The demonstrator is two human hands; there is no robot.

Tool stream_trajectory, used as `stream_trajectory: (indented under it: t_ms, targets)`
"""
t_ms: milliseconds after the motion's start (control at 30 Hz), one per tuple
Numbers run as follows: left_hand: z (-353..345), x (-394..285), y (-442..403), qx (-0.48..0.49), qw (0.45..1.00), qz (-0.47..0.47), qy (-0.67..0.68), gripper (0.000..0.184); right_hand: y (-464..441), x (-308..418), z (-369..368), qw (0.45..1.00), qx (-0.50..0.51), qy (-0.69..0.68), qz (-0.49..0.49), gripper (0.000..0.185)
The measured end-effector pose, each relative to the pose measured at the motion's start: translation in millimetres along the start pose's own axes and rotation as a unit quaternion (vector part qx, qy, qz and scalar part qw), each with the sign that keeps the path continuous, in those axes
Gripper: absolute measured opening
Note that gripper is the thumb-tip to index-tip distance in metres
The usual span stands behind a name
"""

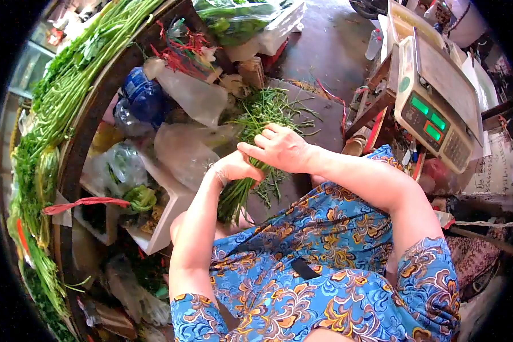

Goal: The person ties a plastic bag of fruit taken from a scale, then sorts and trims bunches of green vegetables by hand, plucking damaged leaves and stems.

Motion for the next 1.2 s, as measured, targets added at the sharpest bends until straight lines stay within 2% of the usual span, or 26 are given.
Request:
stream_trajectory:
  t_ms: [33, 67, 100, 133, 167, 200, 233, 300, 333, 367, 400, 433, 500, 533, 600, 633, 667, 700, 733, 767, 833, 900, 967, 1000, 1067, 1200]
  targets:
    - [0.4, -8.3, 4.0, -0.018, 1.000, 0.016, -0.015, 0.036, 0.2, -1.9, -2.5, 1.000, 0.000, 0.000, -0.001, 0.031]
    - [4.8, 2.0, -7.2, -0.065, 0.991, -0.099, -0.055, 0.053, 1.6, -7.5, -9.5, 0.998, 0.043, 0.007, -0.051, 0.030]
    - [11.2, 6.2, -9.6, -0.062, 0.990, -0.125, -0.012, 0.065, 2.3, -13.2, -16.6, 0.991, 0.085, 0.014, -0.101, 0.029]
    - [17.9, 8.1, -9.6, -0.234, 0.944, -0.190, -0.137, 0.067, 3.3, -25.9, -20.0, 0.976, 0.141, -0.007, -0.166, 0.025]
    - [18.5, -12.0, 5.1, -0.396, 0.848, -0.245, -0.253, 0.070, 7.4, -40.9, -26.0, 0.943, 0.210, -0.053, -0.253, 0.025]
    - [13.6, -29.3, 21.4, -0.502, 0.732, -0.223, -0.403, 0.067, 14.4, -53.4, -25.8, 0.909, 0.235, -0.091, -0.331, 0.026]
    - [5.5, -50.5, 38.0, -0.536, 0.694, -0.280, -0.391, 0.058, 19.3, -65.5, -32.9, 0.879, 0.233, -0.107, -0.402, 0.031]
    - [-10.6, -39.1, 23.6, -0.443, 0.757, -0.375, -0.300, 0.046, 32.5, -84.5, -49.8, 0.824, 0.200, -0.243, -0.472, 0.034]
    - [-22.3, -16.3, 2.6, -0.369, 0.847, -0.330, -0.194, 0.037, 32.1, -81.4, -43.1, 0.771, 0.162, -0.369, -0.494, 0.030]
    - [-34.5, -1.1, -9.6, -0.293, 0.922, -0.206, -0.149, 0.037, 39.0, -84.1, -64.6, 0.703, 0.120, -0.495, -0.497, 0.023]
    - [-35.3, 3.7, -19.5, -0.231, 0.961, -0.120, -0.090, 0.043, 37.7, -80.8, -62.6, 0.639, 0.129, -0.552, -0.519, 0.022]
    - [-36.3, 5.7, -25.8, -0.163, 0.986, -0.031, -0.031, 0.049, 35.4, -73.3, -59.0, 0.570, 0.134, -0.607, -0.538, 0.021]
    - [-34.9, -11.4, -12.9, -0.152, 0.959, -0.021, 0.239, 0.057, 29.1, -56.9, -38.6, 0.489, 0.120, -0.685, -0.527, 0.018]
    - [-30.1, -4.9, -21.1, -0.127, 0.944, -0.063, 0.297, 0.057, 30.8, -53.3, -45.7, 0.473, 0.118, -0.720, -0.494, 0.018]
    - [-27.9, -8.1, -23.4, -0.106, 0.917, -0.087, 0.375, 0.049, 26.8, -46.8, -17.8, 0.584, 0.164, -0.662, -0.440, 0.021]
    - [-26.4, -10.5, -29.2, -0.087, 0.897, -0.108, 0.420, 0.047, 22.7, -41.2, 6.2, 0.589, 0.164, -0.672, -0.417, 0.019]
    - [-22.8, -23.4, -34.6, -0.129, 0.879, -0.158, 0.432, 0.046, 22.7, -42.9, -10.2, 0.595, 0.120, -0.693, -0.388, 0.021]
    - [-18.5, -37.6, -38.3, -0.172, 0.854, -0.205, 0.446, 0.046, 21.8, -47.8, 5.7, 0.646, 0.052, -0.641, -0.412, 0.026]
    - [-9.1, -59.8, -37.7, -0.115, 0.860, -0.198, 0.456, 0.039, 25.0, -54.1, 16.7, 0.640, 0.053, -0.659, -0.393, 0.036]
    - [-4.5, -87.3, -38.0, -0.141, 0.848, -0.241, 0.450, 0.033, 30.2, -59.9, 28.1, 0.633, 0.056, -0.678, -0.371, 0.048]
    - [-10.4, -154.0, -34.3, -0.119, 0.859, -0.308, 0.391, 0.030, 40.7, -83.0, 78.5, 0.762, -0.043, -0.509, -0.398, 0.047]
    - [-24.1, -224.0, -29.6, -0.209, 0.859, -0.397, 0.245, 0.030, 54.3, -112.8, 121.2, 0.771, -0.135, -0.482, -0.394, 0.045]
    - [-46.9, -302.7, -27.5, -0.154, 0.831, -0.446, 0.296, 0.032, 68.1, -149.4, 169.0, 0.825, -0.246, -0.385, -0.332, 0.044]
    - [-54.3, -335.3, -32.6, -0.125, 0.821, -0.484, 0.276, 0.032, 75.5, -152.3, 213.0, 0.802, -0.262, -0.440, -0.308, 0.046]
    - [-75.6, -392.7, -42.8, -0.088, 0.809, -0.534, 0.229, 0.032, 102.2, -180.9, 266.6, 0.818, -0.201, -0.329, -0.426, 0.049]
    - [-125.9, -464.9, -65.6, -0.029, 0.789, -0.592, 0.160, 0.029, 161.5, -230.2, 307.3, 0.834, -0.291, -0.250, -0.397, 0.059]
Point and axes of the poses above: each hand's wrist, its own y-axis away from the middle knuckle, its own z-axis out of the back of the hand, x = y × z, the point moved 3 cm from there along -y, towards the middle knuckle, and after that the axes turned 2 degrees about y, right-handed, at the moved point
